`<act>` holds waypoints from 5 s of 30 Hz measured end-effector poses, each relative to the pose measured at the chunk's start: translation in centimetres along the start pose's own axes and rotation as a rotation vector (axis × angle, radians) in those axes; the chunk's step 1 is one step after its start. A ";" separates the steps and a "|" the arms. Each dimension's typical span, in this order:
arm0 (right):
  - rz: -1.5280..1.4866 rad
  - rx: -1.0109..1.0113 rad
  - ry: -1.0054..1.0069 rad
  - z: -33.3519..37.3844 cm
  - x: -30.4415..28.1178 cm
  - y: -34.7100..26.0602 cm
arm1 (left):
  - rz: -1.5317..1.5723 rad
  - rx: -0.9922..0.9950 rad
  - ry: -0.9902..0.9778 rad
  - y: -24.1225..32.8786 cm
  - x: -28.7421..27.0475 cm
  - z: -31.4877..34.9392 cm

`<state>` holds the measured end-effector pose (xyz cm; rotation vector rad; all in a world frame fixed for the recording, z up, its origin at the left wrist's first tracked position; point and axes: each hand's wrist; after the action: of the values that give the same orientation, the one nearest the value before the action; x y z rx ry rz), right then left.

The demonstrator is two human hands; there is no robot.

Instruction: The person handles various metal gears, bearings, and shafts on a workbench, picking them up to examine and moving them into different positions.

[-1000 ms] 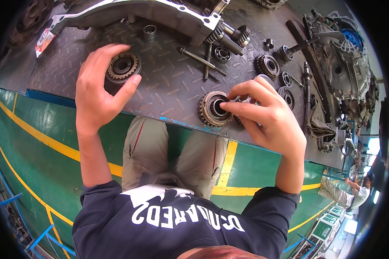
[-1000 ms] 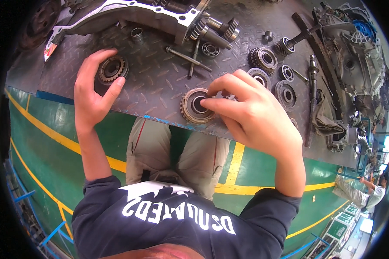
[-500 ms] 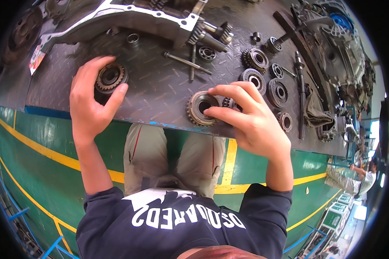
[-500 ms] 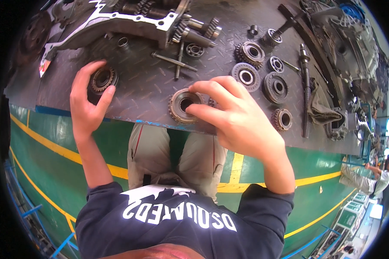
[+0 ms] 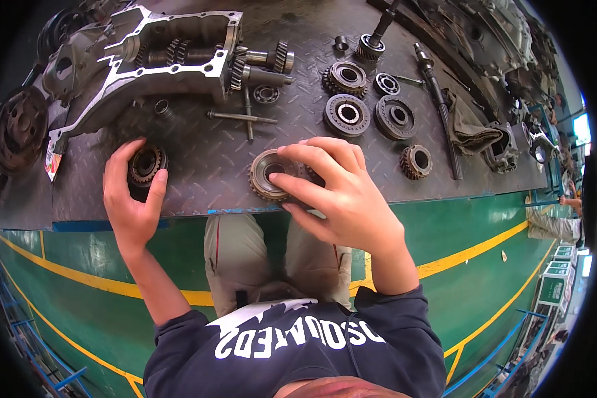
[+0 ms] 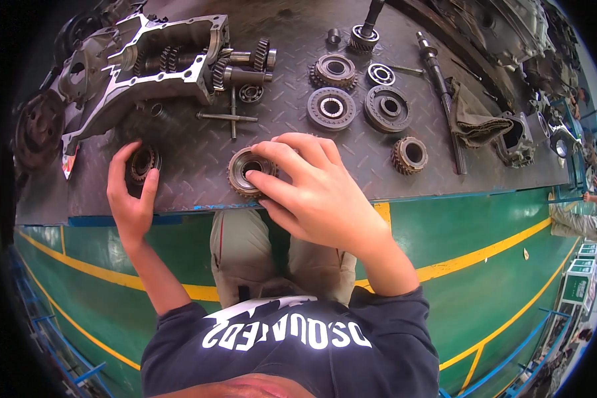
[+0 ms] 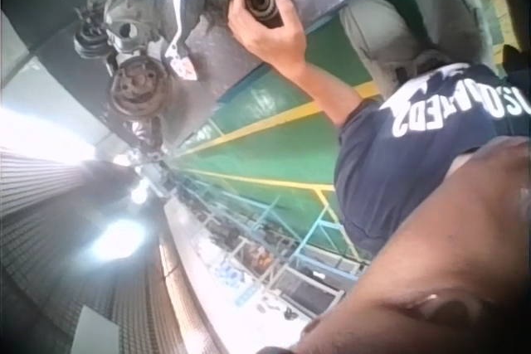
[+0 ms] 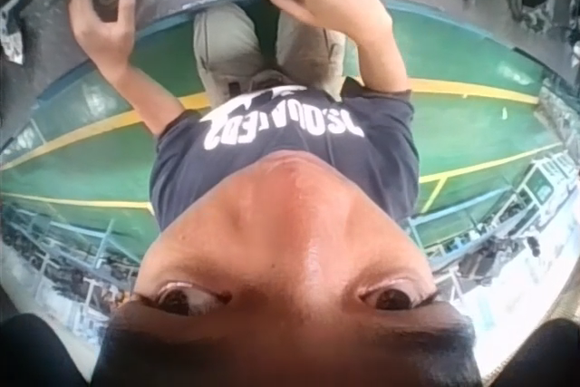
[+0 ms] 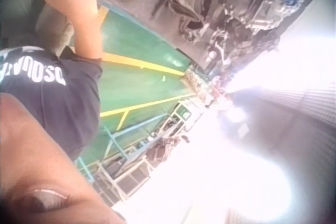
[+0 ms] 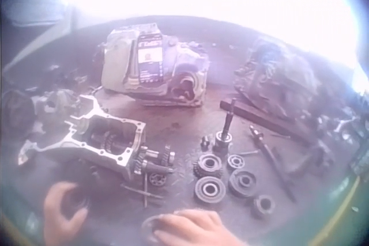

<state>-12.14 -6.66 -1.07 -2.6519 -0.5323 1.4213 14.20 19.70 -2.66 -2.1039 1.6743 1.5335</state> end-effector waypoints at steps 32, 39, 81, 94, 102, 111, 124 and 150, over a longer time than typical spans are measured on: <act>0.157 0.135 0.237 0.3 2.9 -1.8 | 0.091 -0.008 0.000 -0.4 -0.2 0.0; 0.159 0.145 0.214 0.4 2.8 -2.0 | 0.064 0.031 -0.016 -0.8 -0.6 0.4; 0.099 0.660 0.580 11.3 -5.1 3.8 | 0.091 -0.036 0.030 -1.2 0.1 -0.5; -0.002 0.524 0.498 8.7 -3.4 4.5 | 0.075 -0.030 0.031 -0.7 0.4 -0.6; -0.065 0.514 0.526 9.5 -3.1 4.2 | 0.058 -0.011 0.056 -0.6 0.8 -0.4; 0.039 0.564 0.549 9.4 -3.0 3.2 | 0.078 -0.020 0.077 -0.6 0.5 -0.2; -0.024 0.462 0.546 10.5 -6.4 3.7 | 0.032 0.008 0.057 -0.9 0.5 -0.4; -0.246 0.585 0.529 9.5 -4.1 3.1 | 0.049 -0.041 -0.048 -0.8 0.1 -0.5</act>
<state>-21.22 -11.84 -3.97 -2.2422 -0.3057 0.6287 15.10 19.64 -2.85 -2.0427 1.7059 1.6316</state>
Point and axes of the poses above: each hand's wrist, its own z-axis away from the middle knuckle, its own x-axis out of the palm, y = z × x, and after that the axes turned 8 degrees about -x, right-handed
